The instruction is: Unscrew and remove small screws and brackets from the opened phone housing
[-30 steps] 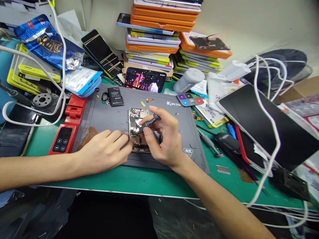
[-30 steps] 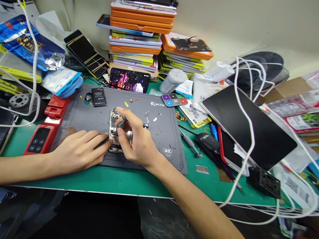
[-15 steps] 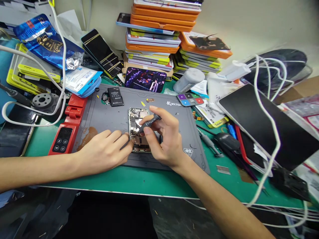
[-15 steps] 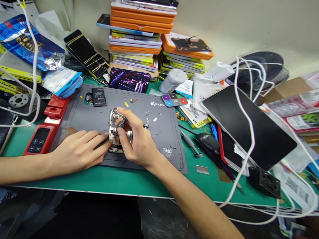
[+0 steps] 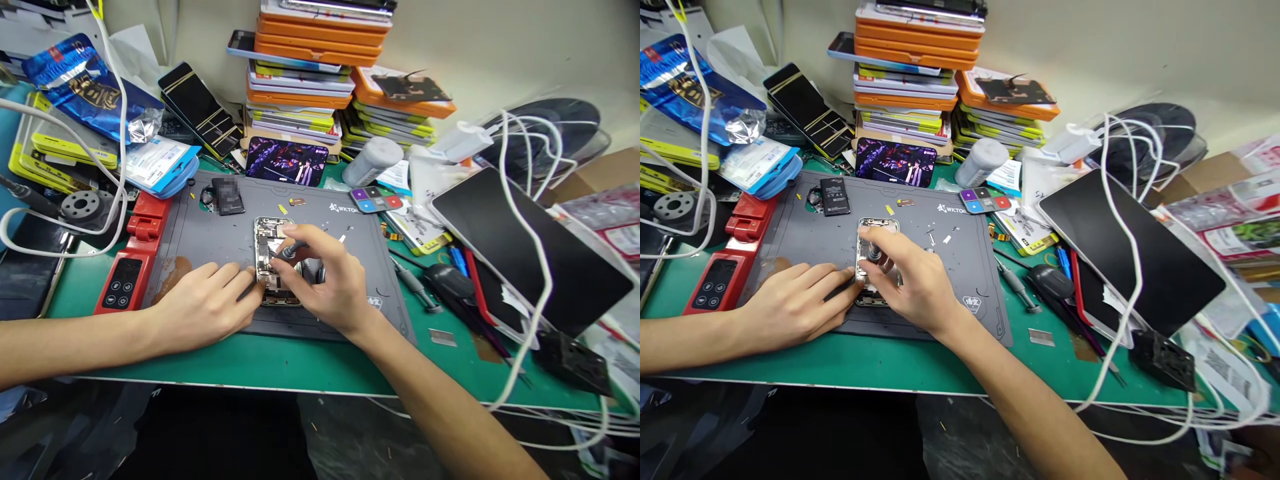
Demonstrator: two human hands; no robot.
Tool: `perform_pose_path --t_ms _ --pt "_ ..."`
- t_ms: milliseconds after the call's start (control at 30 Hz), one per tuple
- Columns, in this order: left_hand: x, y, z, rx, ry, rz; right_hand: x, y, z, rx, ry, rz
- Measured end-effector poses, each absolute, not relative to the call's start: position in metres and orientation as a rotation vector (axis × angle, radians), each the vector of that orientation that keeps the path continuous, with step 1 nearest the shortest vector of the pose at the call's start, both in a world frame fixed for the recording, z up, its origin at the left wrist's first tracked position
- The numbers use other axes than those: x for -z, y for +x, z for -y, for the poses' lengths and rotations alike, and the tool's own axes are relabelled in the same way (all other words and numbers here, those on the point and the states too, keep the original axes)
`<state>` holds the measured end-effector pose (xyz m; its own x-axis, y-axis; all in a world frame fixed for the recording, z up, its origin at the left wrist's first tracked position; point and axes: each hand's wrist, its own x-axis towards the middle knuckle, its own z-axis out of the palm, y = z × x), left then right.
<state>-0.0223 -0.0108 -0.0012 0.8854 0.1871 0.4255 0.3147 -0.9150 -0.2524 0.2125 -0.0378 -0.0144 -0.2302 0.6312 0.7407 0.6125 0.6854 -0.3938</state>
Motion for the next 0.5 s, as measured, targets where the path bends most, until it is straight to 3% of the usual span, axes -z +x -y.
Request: perform_pose_path --t_ms 200,400,500 --pt "-0.015 -0.025 0.013 0.767 -2.768 0.292 0.008 0.213 0.037 -0.068 -0.921 2.020" --pt "-0.071 -0.026 0.015 0.975 -3.690 0.556 0.007 0.213 0.035 -0.075 -0.915 2.006" --pt "-0.076 -0.051 0.025 0.949 -3.593 0.457 0.008 0.214 0.034 -0.079 -0.928 2.008"
